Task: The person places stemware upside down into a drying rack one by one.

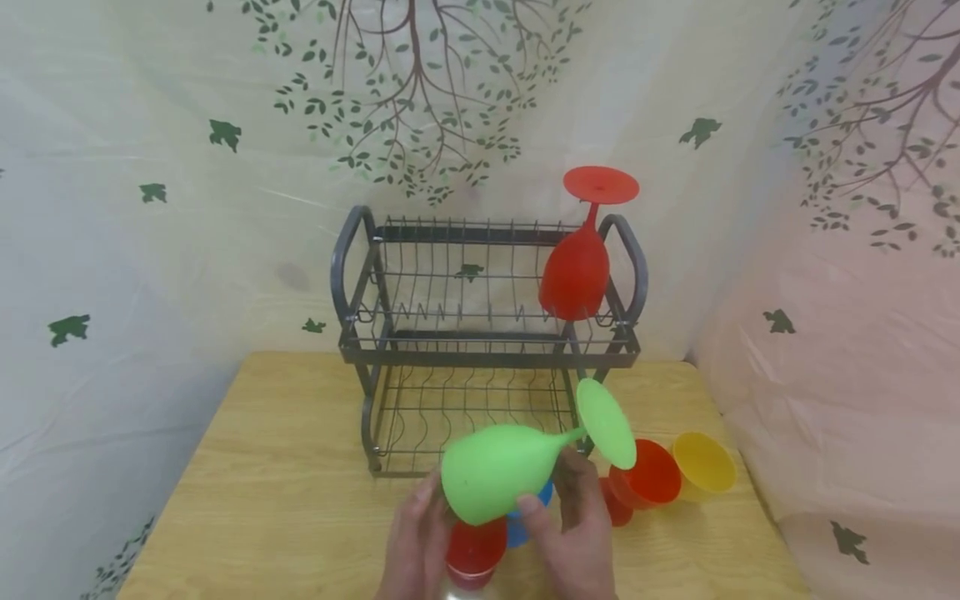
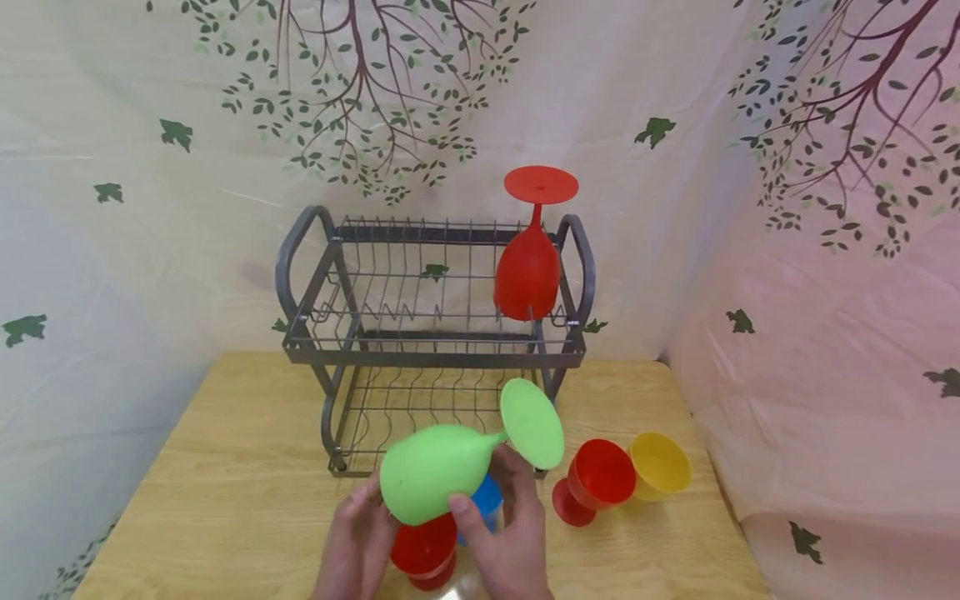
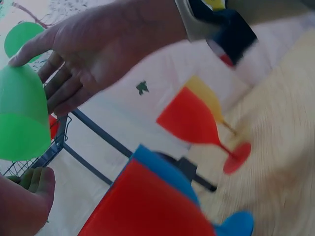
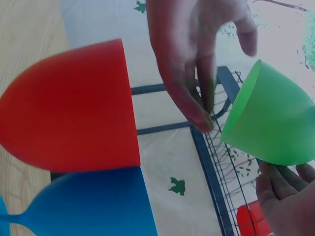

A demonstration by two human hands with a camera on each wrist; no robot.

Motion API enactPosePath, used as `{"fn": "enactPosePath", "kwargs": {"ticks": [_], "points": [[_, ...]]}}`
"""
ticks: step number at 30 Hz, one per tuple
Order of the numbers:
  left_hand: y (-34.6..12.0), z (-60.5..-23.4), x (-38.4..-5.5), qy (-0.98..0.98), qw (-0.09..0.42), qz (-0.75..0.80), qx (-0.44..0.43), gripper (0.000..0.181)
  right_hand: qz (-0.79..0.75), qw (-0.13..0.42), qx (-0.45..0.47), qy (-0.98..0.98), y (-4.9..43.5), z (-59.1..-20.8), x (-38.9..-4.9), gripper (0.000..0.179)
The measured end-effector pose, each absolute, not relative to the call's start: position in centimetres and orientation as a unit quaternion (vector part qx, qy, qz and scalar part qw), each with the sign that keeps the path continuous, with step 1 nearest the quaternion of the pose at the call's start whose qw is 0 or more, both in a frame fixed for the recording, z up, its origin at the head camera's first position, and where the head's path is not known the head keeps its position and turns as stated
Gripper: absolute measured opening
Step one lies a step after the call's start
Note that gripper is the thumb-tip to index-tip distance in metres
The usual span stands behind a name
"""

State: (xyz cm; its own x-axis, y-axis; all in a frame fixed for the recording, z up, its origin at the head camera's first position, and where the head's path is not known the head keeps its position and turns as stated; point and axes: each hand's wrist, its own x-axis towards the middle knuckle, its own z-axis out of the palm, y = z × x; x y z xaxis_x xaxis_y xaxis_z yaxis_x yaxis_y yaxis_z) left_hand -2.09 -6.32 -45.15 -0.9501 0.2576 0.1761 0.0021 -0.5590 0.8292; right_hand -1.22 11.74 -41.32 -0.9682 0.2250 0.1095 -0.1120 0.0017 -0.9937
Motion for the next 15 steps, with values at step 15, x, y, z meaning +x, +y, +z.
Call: {"fn": "enactPosePath", "kwargs": {"ticks": [15], "points": [[-7.7,-46.0,-2.2,0.659,-0.115,0.73,0.137,0.046,0.709,0.215,0.043,-0.67,13.8,-42.1,-2.0,0.059]]}}
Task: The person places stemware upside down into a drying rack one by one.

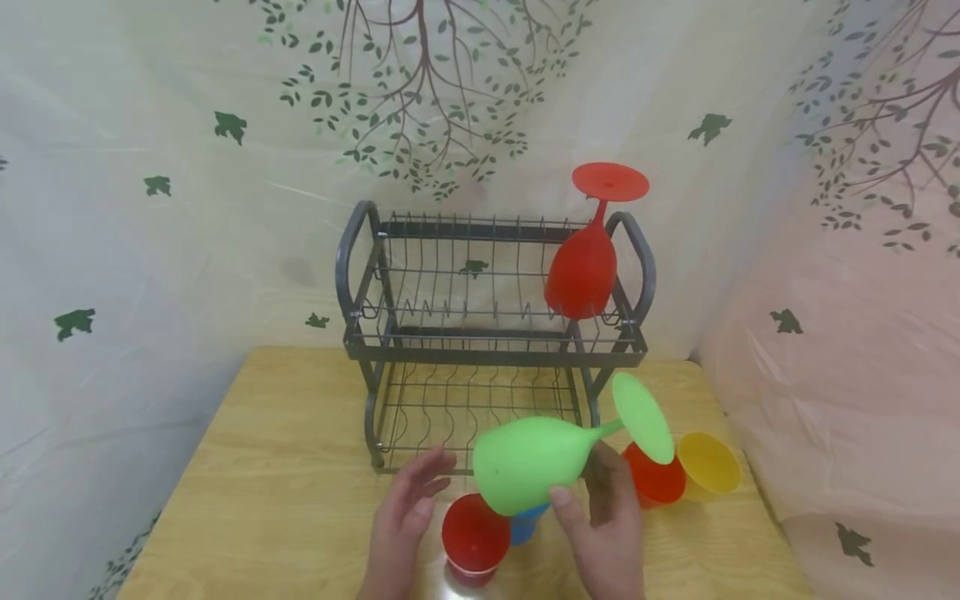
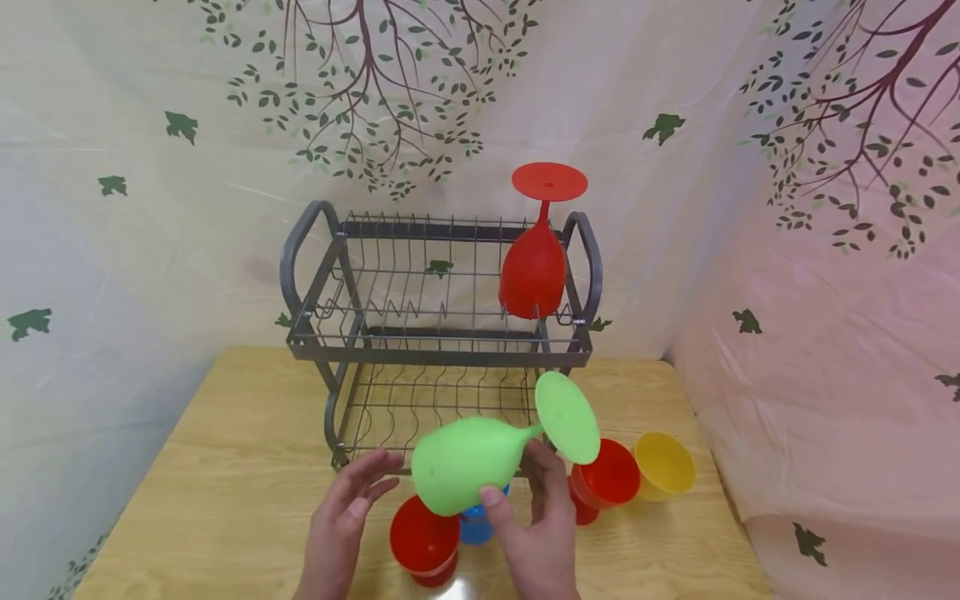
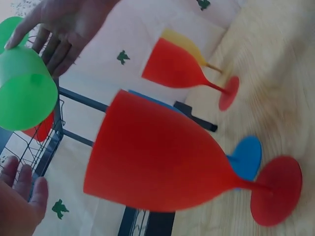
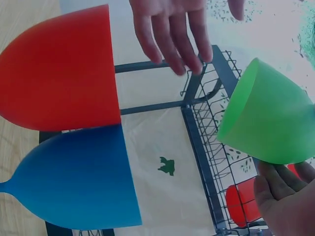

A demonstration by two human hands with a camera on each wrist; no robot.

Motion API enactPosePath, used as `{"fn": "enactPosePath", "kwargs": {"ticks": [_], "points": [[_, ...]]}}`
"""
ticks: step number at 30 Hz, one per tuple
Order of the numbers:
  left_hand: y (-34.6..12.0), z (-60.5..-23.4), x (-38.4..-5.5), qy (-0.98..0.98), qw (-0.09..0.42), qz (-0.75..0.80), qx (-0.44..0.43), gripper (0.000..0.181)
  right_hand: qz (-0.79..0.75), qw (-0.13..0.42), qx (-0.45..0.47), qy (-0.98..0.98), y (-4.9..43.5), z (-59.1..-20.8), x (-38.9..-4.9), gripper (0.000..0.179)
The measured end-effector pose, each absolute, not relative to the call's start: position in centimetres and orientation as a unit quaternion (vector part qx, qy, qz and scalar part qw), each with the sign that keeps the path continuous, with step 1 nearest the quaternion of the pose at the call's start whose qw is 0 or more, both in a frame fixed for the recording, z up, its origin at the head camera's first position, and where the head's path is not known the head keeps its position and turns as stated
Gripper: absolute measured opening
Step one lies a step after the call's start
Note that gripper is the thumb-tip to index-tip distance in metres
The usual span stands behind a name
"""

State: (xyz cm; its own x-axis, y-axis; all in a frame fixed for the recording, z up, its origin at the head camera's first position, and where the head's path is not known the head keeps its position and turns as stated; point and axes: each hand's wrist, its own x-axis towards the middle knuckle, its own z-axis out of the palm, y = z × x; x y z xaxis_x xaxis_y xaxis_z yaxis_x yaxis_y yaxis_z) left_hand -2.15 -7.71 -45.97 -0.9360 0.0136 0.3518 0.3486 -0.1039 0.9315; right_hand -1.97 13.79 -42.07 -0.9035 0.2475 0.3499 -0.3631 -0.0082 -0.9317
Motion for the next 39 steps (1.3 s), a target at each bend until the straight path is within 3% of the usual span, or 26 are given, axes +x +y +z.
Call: {"fn": "enactPosePath", "kwargs": {"ticks": [8,16,20,29,39], "points": [[-8.7,-47.8,-1.7,-0.68,0.208,-0.673,-0.201,0.046,0.7,0.221,0.072,-0.675,14.8,-41.2,-2.2,0.06],[-11.1,-48.8,-2.0,-0.747,0.234,-0.588,-0.206,0.056,0.678,0.253,0.113,-0.681,15.6,-38.7,-3.6,0.062],[-12.2,-49.0,-2.0,-0.777,0.225,-0.555,-0.194,0.057,0.688,0.28,0.161,-0.65,15.9,-37.8,-4.6,0.061],[-13.1,-49.1,-2.1,-0.811,0.222,-0.505,-0.194,0.064,0.658,0.301,0.164,-0.671,16.2,-33.1,-6.5,0.06],[-13.1,-48.8,-1.3,-0.834,0.166,-0.504,-0.149,0.06,0.591,0.313,0.161,-0.726,15.8,-28.8,-9.1,0.057]]}}
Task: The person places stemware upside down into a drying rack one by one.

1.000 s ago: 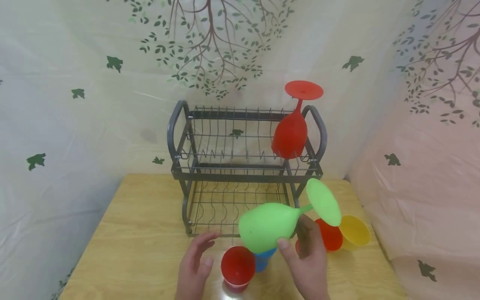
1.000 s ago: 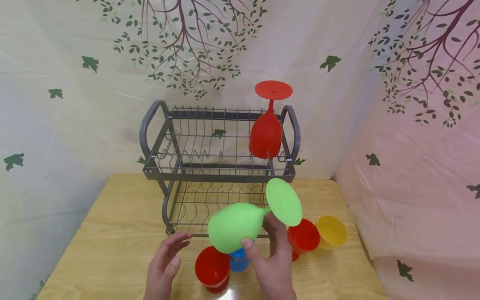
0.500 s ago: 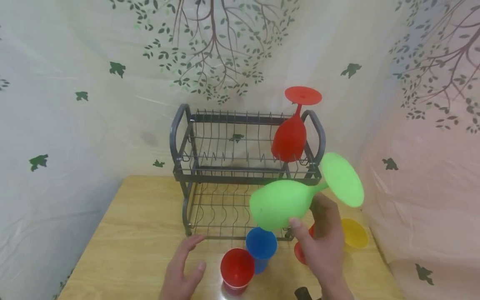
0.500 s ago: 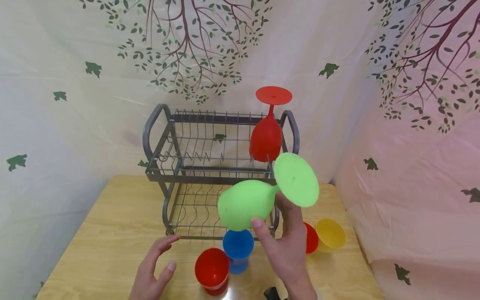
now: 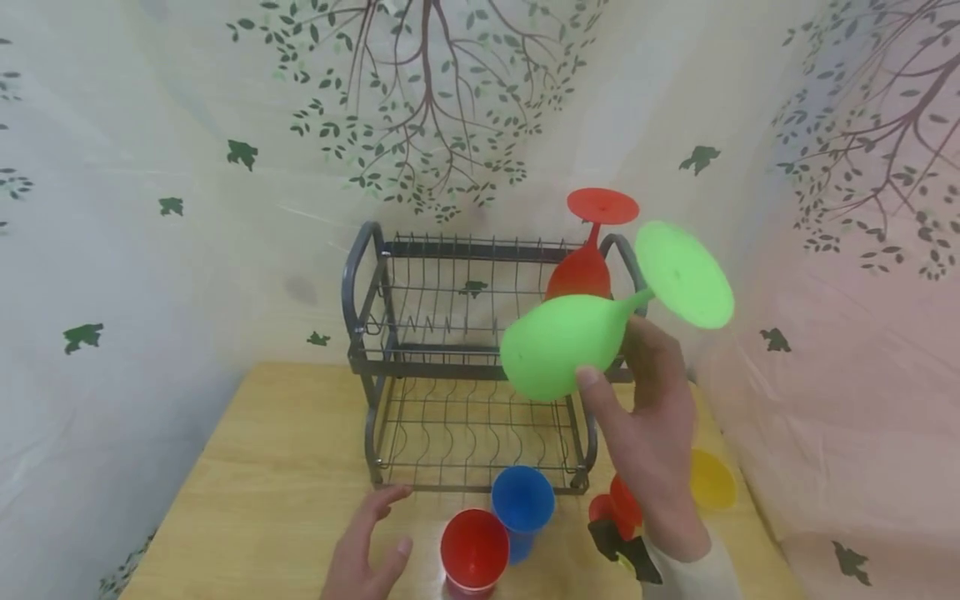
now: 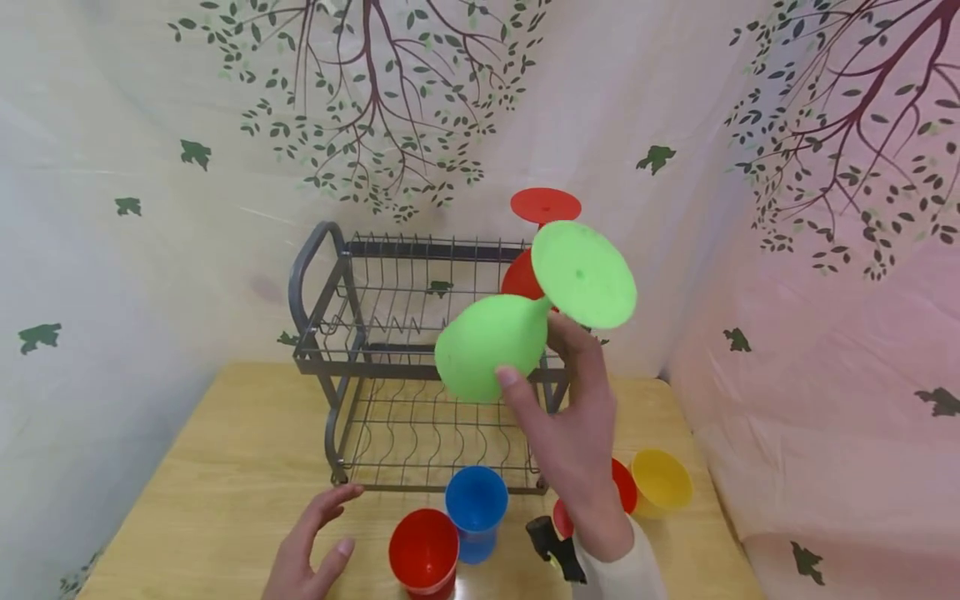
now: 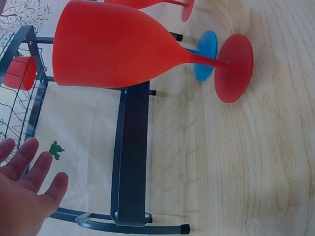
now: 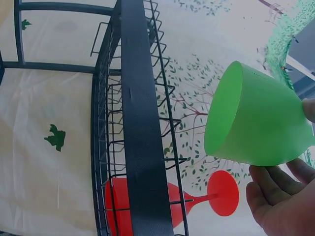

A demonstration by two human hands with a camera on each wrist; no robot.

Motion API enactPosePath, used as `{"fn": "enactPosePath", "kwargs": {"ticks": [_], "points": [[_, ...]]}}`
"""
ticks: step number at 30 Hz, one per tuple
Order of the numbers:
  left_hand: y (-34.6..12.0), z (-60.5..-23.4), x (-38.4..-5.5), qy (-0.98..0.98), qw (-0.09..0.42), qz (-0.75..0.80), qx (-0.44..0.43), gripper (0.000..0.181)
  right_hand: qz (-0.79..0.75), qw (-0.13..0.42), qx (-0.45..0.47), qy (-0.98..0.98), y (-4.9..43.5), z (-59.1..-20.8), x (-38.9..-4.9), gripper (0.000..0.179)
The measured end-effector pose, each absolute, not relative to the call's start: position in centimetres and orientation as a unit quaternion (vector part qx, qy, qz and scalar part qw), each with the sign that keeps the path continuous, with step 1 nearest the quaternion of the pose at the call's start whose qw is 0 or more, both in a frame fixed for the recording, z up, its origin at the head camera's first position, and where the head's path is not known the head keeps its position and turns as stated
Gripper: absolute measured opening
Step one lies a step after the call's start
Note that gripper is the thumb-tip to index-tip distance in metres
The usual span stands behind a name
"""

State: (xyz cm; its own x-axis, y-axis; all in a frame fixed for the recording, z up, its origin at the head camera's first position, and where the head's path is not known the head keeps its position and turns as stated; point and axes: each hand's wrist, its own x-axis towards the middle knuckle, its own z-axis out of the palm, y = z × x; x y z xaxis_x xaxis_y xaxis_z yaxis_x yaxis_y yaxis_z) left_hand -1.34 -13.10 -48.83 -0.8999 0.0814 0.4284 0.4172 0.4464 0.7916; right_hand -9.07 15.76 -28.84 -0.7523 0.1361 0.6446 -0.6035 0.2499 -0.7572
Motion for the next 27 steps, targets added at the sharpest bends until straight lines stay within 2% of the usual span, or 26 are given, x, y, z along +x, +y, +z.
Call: {"fn": "enactPosePath", "kwargs": {"ticks": [12,16,27], "points": [[-12.9,-49.2,-1.0,-0.836,0.137,-0.516,-0.127,0.059,0.54,0.311,0.179,-0.761,14.7,-26.8,-13.1,0.054],[-13.0,-49.6,-0.8,-0.831,0.151,-0.514,-0.152,0.059,0.525,0.32,0.186,-0.766,14.3,-26.2,-13.9,0.055],[-13.1,-49.9,0.3,-0.828,0.156,-0.518,-0.145,0.061,0.523,0.279,0.169,-0.787,13.3,-25.5,-15.2,0.057]]}}
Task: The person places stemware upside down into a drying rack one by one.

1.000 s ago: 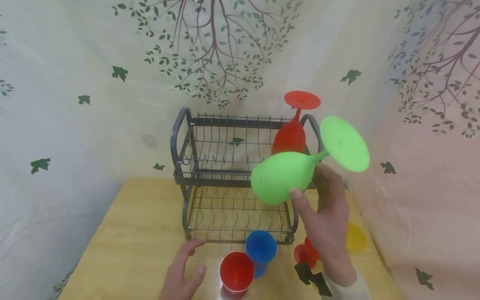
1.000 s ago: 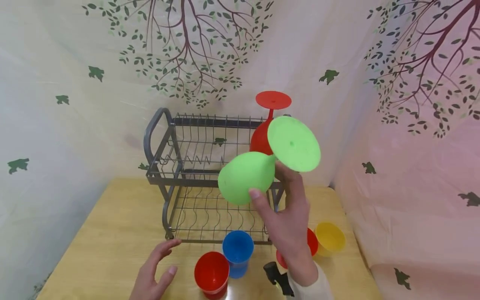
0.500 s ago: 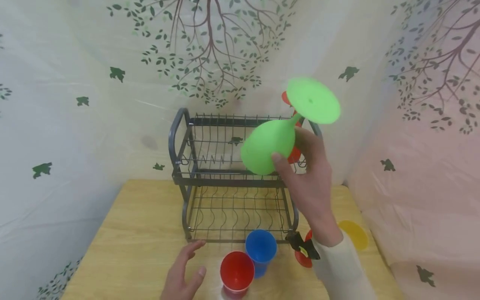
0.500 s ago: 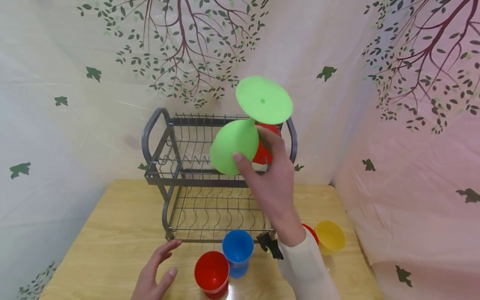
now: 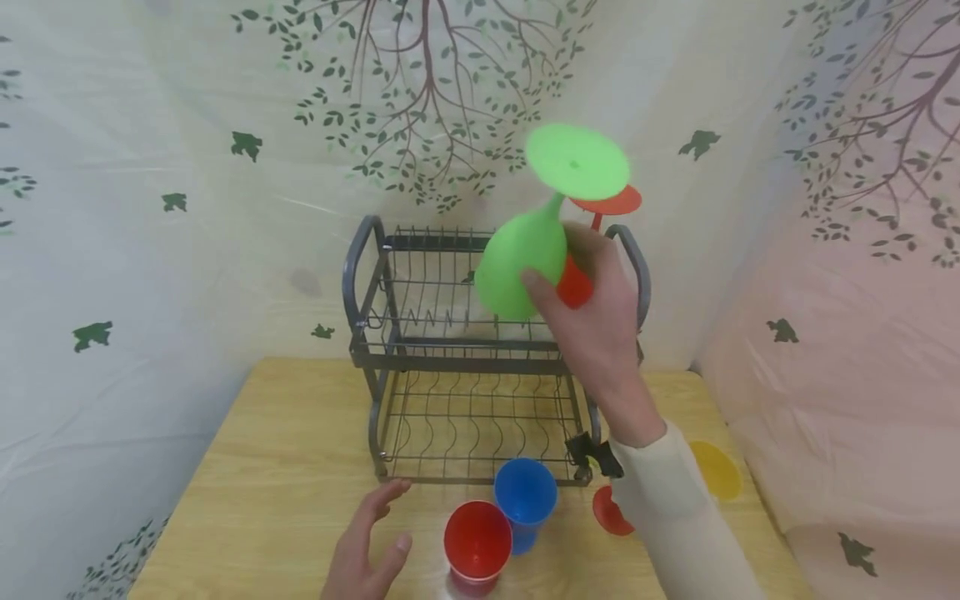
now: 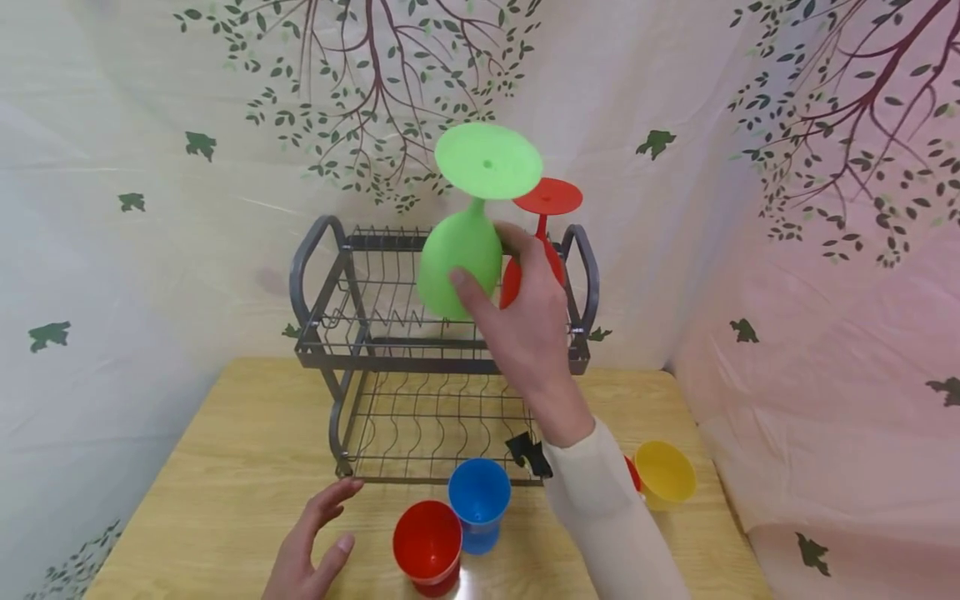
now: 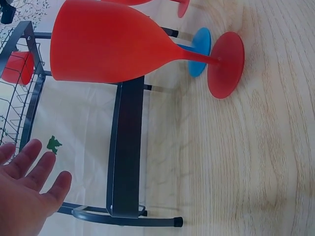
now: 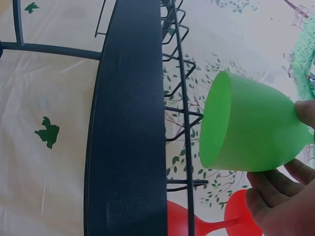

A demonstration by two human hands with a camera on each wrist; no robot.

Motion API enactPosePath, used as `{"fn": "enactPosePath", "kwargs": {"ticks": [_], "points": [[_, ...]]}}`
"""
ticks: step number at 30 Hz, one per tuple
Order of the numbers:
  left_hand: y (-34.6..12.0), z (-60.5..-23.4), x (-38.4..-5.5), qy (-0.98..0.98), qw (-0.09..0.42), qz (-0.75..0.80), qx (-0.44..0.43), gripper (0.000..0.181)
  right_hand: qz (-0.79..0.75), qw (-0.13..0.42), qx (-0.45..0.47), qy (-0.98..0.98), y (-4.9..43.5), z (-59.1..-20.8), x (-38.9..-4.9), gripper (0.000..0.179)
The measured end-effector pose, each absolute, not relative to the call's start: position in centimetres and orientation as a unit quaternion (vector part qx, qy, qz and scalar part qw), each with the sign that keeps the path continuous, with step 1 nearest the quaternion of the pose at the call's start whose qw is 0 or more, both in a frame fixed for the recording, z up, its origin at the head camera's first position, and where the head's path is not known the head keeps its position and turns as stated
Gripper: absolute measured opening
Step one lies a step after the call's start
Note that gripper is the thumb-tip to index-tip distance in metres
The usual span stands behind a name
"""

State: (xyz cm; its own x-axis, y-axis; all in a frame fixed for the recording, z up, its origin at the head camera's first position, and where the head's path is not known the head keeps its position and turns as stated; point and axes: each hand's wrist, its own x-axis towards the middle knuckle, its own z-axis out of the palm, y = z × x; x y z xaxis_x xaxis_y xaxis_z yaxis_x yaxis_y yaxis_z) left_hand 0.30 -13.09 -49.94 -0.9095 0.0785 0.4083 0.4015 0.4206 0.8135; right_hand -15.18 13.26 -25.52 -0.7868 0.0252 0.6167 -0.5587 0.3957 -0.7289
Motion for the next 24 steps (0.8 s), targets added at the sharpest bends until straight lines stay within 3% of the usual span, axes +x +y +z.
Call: {"fn": "enactPosePath", "kwargs": {"ticks": [8,24], "points": [[-13.0,-50.1,0.1,-0.817,0.159,-0.534,-0.148,0.073,0.499,0.265,0.152,-0.811,12.9,-25.6,-17.1,0.058],[-13.5,-50.4,0.3,-0.807,0.174,-0.553,-0.115,0.068,0.464,0.168,0.137,-0.859,12.5,-26.8,-19.7,0.065]]}}
